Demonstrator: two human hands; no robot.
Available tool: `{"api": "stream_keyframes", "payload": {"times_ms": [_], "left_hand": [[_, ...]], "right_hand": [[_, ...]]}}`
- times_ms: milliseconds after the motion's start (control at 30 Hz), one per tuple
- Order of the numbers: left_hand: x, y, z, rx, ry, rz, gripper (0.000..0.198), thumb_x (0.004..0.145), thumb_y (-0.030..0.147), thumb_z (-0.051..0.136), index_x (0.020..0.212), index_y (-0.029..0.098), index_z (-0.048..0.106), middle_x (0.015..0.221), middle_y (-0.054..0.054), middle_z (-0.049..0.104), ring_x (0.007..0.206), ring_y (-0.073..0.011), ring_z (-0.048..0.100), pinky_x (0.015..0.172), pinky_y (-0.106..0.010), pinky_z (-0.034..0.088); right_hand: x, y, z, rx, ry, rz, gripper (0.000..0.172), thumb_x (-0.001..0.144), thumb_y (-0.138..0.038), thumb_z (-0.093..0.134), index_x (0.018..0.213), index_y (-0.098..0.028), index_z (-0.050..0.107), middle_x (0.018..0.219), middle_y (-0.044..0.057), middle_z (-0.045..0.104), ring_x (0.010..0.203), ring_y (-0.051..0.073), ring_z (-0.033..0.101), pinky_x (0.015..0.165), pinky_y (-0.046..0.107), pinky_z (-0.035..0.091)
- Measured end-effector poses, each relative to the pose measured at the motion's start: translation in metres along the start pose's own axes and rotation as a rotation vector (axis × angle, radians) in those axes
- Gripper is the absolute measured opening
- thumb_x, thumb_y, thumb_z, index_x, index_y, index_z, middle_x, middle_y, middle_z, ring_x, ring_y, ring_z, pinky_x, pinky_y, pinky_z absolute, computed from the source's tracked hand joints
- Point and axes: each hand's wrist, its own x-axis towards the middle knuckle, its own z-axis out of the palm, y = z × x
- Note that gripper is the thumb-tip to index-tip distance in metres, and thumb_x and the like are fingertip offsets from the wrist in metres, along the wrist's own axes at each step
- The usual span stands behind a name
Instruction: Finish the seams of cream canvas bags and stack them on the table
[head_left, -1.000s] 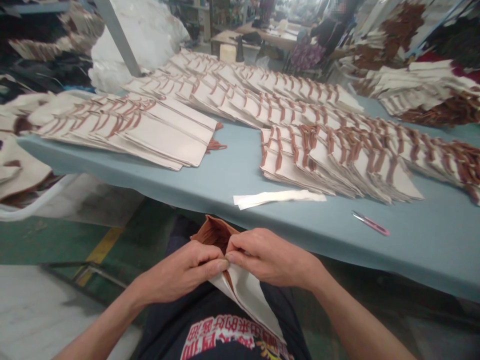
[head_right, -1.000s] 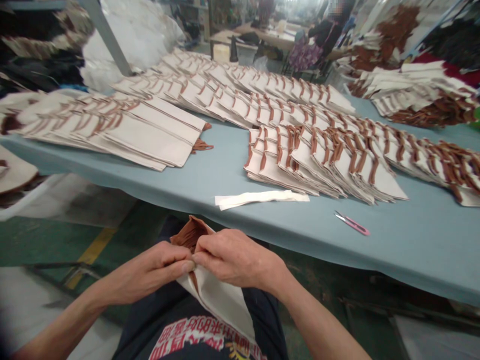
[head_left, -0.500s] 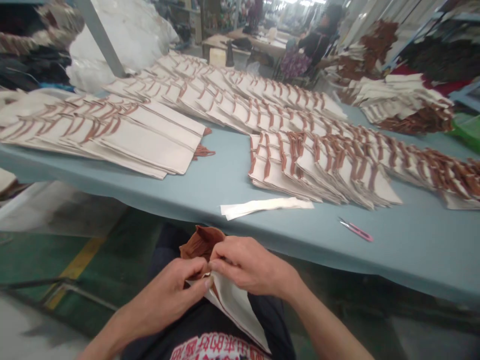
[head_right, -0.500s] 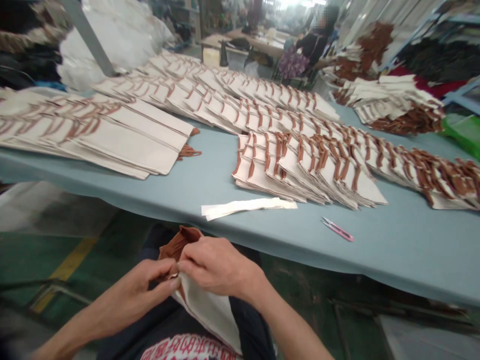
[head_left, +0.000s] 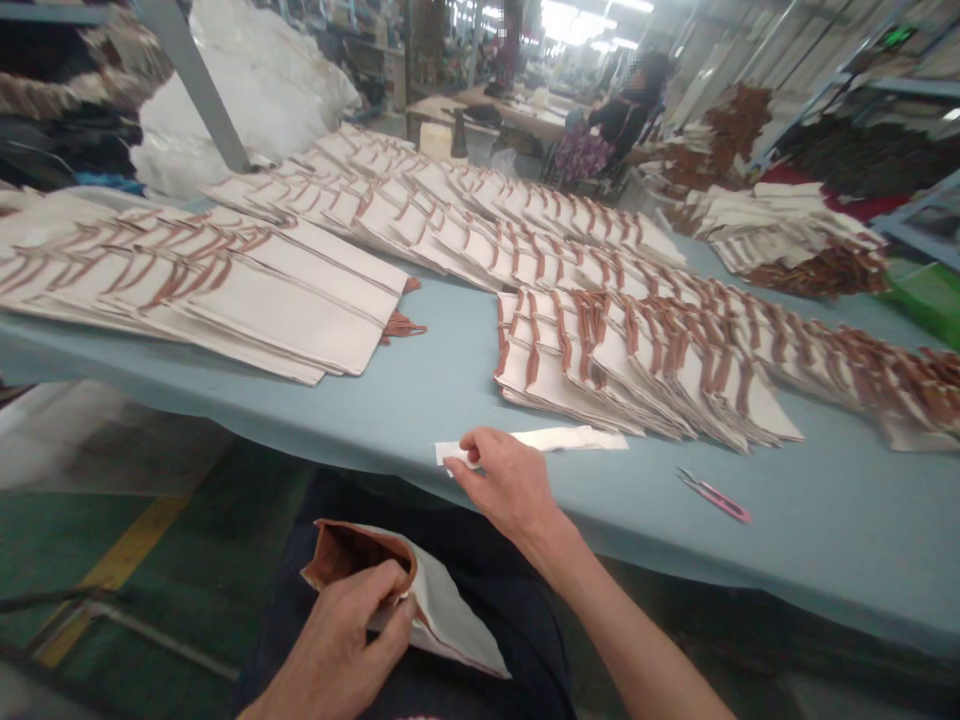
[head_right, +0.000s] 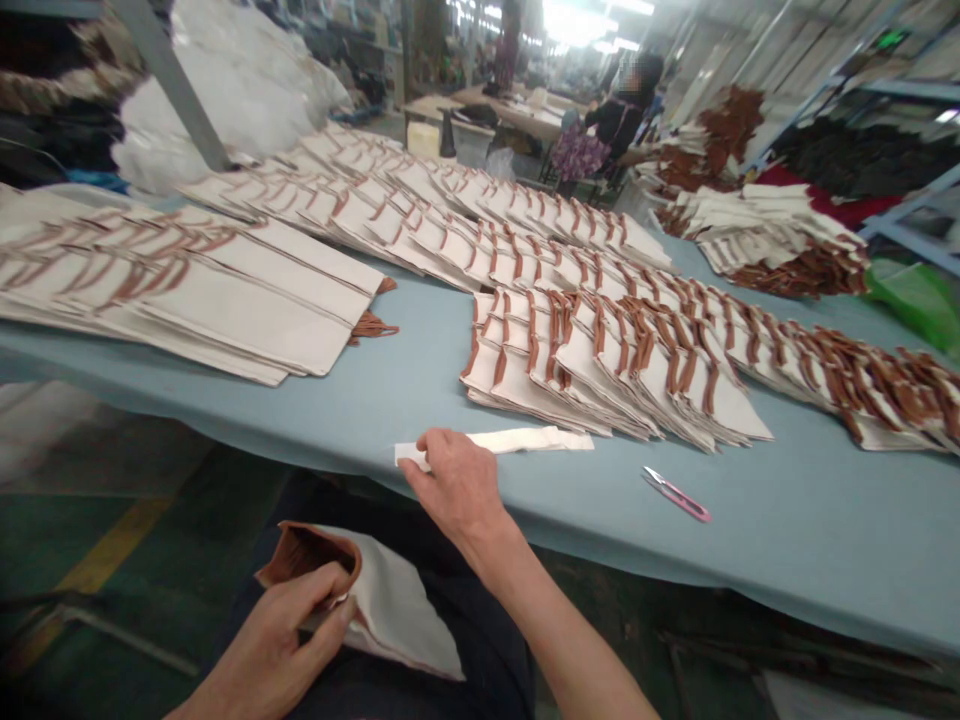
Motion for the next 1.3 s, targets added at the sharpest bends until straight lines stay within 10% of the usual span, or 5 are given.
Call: {"api": "stream_keyframes", "payload": {"times_ms": [600,767,1000,1300], "left_hand": [[0.002,-0.008,-0.007,0.008,0.305,0.135,0.027,0.096,0.021,0.048,0.068,0.022,0.05,0.055,0.007,0.053,0.047,-0.0098,0.056,0.051,-0.02,0.042],[0.015,-0.003,-0.02,0.033,0.445,0.007,0.019,0.096,0.033,0.055,0.107,0.02,0.065,0.082,0.0,0.077,0.068,-0.0169,0.075,0.064,-0.023,0.055],[0.085,0.054,-0.011,0.361,-0.057,0.045,0.052,0.104,0.028,0.047,0.154,0.014,0.043,0.091,-0.007,0.081,0.085,-0.0247,0.079,0.076,-0.03,0.058],[0.121,0.062,0.024,0.6,-0.203,0.006,0.066,0.103,0.019,0.042,0.165,0.004,0.026,0.091,-0.02,0.079,0.085,-0.037,0.08,0.079,-0.046,0.06]], "right_hand": [[0.03,0.006,0.006,0.07,-0.139,0.018,0.021,0.101,-0.024,0.053,0.083,-0.019,0.064,0.081,0.007,0.072,0.08,0.022,0.064,0.071,0.031,0.035],[0.034,0.027,0.003,0.421,-0.128,0.025,0.034,0.1,-0.038,0.045,0.07,-0.023,0.049,0.063,-0.003,0.055,0.063,0.015,0.051,0.062,0.027,0.038],[0.033,0.039,0.006,0.898,-0.044,0.07,0.05,0.09,-0.071,0.053,0.075,-0.023,0.051,0.059,-0.005,0.054,0.055,0.013,0.052,0.057,0.026,0.047],[0.02,0.09,-0.033,1.224,0.265,0.144,0.045,0.08,-0.061,0.078,0.072,-0.021,0.06,0.061,-0.006,0.058,0.056,0.01,0.051,0.053,0.02,0.047]]}}
